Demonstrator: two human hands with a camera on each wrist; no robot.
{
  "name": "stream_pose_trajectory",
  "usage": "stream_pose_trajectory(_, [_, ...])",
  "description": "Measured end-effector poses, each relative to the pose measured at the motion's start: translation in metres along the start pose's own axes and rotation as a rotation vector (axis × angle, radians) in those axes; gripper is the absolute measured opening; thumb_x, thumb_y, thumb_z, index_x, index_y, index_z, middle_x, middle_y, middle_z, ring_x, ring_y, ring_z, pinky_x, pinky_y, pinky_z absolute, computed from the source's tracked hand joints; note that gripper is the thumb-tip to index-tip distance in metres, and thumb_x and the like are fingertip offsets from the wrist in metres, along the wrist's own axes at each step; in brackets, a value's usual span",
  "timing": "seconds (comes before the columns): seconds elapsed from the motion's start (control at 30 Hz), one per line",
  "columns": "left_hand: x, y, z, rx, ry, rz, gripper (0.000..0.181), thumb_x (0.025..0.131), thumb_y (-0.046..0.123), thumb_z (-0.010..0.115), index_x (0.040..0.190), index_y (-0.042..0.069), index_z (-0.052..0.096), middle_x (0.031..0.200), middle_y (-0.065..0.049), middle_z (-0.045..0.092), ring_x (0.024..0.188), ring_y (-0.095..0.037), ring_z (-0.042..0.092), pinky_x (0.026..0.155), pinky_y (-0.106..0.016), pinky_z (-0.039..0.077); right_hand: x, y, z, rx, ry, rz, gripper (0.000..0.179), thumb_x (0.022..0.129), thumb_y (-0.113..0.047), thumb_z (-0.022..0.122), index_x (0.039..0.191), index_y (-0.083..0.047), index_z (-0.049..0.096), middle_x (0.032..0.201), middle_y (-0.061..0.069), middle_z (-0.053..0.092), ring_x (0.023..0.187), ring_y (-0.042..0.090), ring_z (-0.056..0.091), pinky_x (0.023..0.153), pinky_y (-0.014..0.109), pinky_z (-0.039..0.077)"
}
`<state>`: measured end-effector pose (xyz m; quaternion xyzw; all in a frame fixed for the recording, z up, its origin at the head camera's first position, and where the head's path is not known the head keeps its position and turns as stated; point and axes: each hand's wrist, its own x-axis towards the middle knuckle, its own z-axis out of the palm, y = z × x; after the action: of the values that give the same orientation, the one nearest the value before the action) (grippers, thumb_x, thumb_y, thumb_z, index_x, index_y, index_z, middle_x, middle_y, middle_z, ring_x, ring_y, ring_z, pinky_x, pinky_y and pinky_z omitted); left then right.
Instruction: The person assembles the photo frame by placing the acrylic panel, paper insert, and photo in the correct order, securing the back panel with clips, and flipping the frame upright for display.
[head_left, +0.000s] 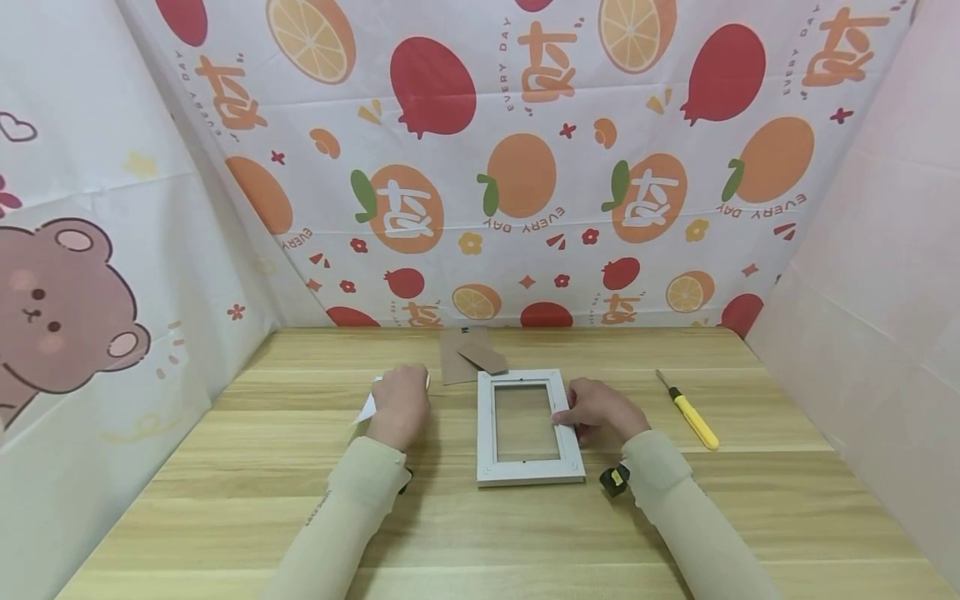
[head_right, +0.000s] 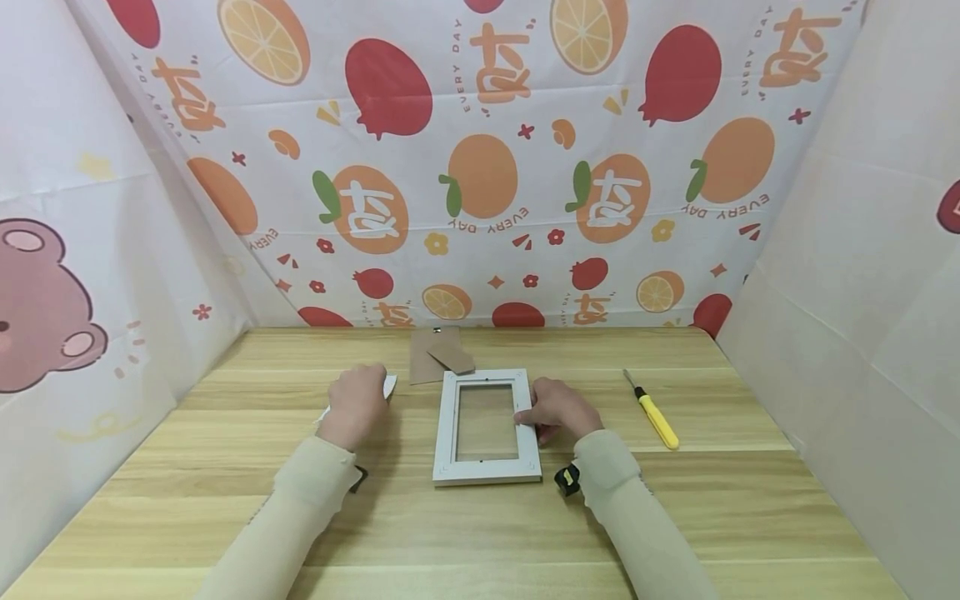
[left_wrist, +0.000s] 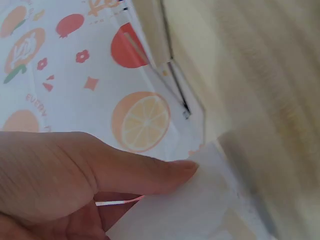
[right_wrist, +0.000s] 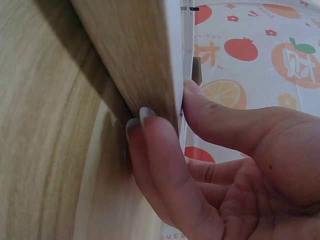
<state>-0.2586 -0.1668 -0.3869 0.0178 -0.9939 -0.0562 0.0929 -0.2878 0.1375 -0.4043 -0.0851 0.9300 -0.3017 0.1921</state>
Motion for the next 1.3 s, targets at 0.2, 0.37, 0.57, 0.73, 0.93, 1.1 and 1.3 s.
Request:
stream_pose_trajectory(0.2, [-0.005, 0.002, -0.020, 0.029, 0.025, -0.011, 0.008, 0.092, 0.000, 0.064, 0.085, 0.002, 0.068, 0.073, -0.014, 0.066, 0.061, -0.024, 0.060, 0.049, -0.042, 0.052, 0.001, 0.000, 0.000, 0.005, 0.000, -0.003, 0.027, 0.094, -0.022, 0.078, 0.099, -0.004, 0.059, 0.082, 0.009, 0.066, 0.065, 0.017, 0.065, 0.058, 0.025, 0.056])
stream_pose_trajectory(0.37, [-0.011, 0.005, -0.038, -0.011, 0.032, -0.006, 0.010, 0.089, -0.007, 0.063, 0.086, 0.000, 0.069, 0.072, -0.014, 0.064, 0.061, -0.021, 0.055, 0.047, -0.039, 0.050, 0.000, 0.000, 0.000, 0.003, 0.001, -0.005, 0.027, 0.093, -0.022, 0.078, 0.098, -0.005, 0.058, 0.082, 0.009, 0.066, 0.065, 0.017, 0.065, 0.058, 0.025, 0.055])
stream_pose_trajectory(0.57, [-0.017, 0.011, -0.054, -0.046, 0.038, 0.006, 0.008, 0.084, -0.002, 0.072, 0.079, 0.002, 0.067, 0.068, -0.009, 0.057, 0.060, -0.021, 0.048, 0.047, -0.036, 0.044, 0.000, 0.000, 0.000, 0.002, -0.001, -0.005, 0.027, 0.093, -0.022, 0.078, 0.098, -0.005, 0.058, 0.083, 0.009, 0.066, 0.066, 0.017, 0.065, 0.058, 0.026, 0.056])
stream_pose_trajectory(0.73, [-0.022, 0.016, -0.064, -0.022, 0.038, 0.020, 0.015, 0.084, 0.003, 0.077, 0.074, 0.005, 0.066, 0.064, -0.006, 0.053, 0.058, -0.021, 0.048, 0.046, -0.036, 0.042, 0.001, 0.001, 0.001, 0.000, 0.005, -0.006, 0.027, 0.093, -0.022, 0.078, 0.097, -0.005, 0.058, 0.083, 0.009, 0.066, 0.065, 0.017, 0.065, 0.058, 0.026, 0.056])
stream_pose_trajectory(0.93, [-0.027, 0.016, -0.071, -0.039, 0.031, 0.038, 0.008, 0.082, -0.002, 0.077, 0.084, 0.001, 0.069, 0.074, -0.012, 0.067, 0.062, -0.024, 0.057, 0.049, -0.041, 0.050, 0.001, 0.001, 0.000, -0.005, -0.002, -0.011, 0.027, 0.094, -0.022, 0.077, 0.098, -0.005, 0.058, 0.083, 0.009, 0.065, 0.065, 0.017, 0.064, 0.058, 0.026, 0.056])
stream_pose_trajectory(1.1, [-0.029, 0.015, -0.074, -0.066, -0.010, 0.041, 0.011, 0.080, -0.005, 0.074, 0.078, 0.001, 0.065, 0.069, -0.010, 0.059, 0.061, -0.023, 0.051, 0.049, -0.036, 0.046, 0.001, 0.001, 0.000, 0.000, -0.008, -0.021, 0.026, 0.094, -0.021, 0.077, 0.098, -0.004, 0.058, 0.083, 0.009, 0.065, 0.066, 0.017, 0.064, 0.058, 0.026, 0.057])
stream_pose_trajectory(1.3, [-0.032, 0.016, -0.079, -0.063, -0.071, 0.024, 0.019, 0.080, 0.000, 0.076, 0.074, 0.006, 0.059, 0.065, -0.005, 0.047, 0.060, -0.021, 0.044, 0.048, -0.032, 0.037, 0.000, -0.001, -0.001, 0.001, -0.006, -0.021, 0.026, 0.094, -0.021, 0.077, 0.098, -0.004, 0.058, 0.082, 0.009, 0.065, 0.066, 0.017, 0.064, 0.058, 0.026, 0.057])
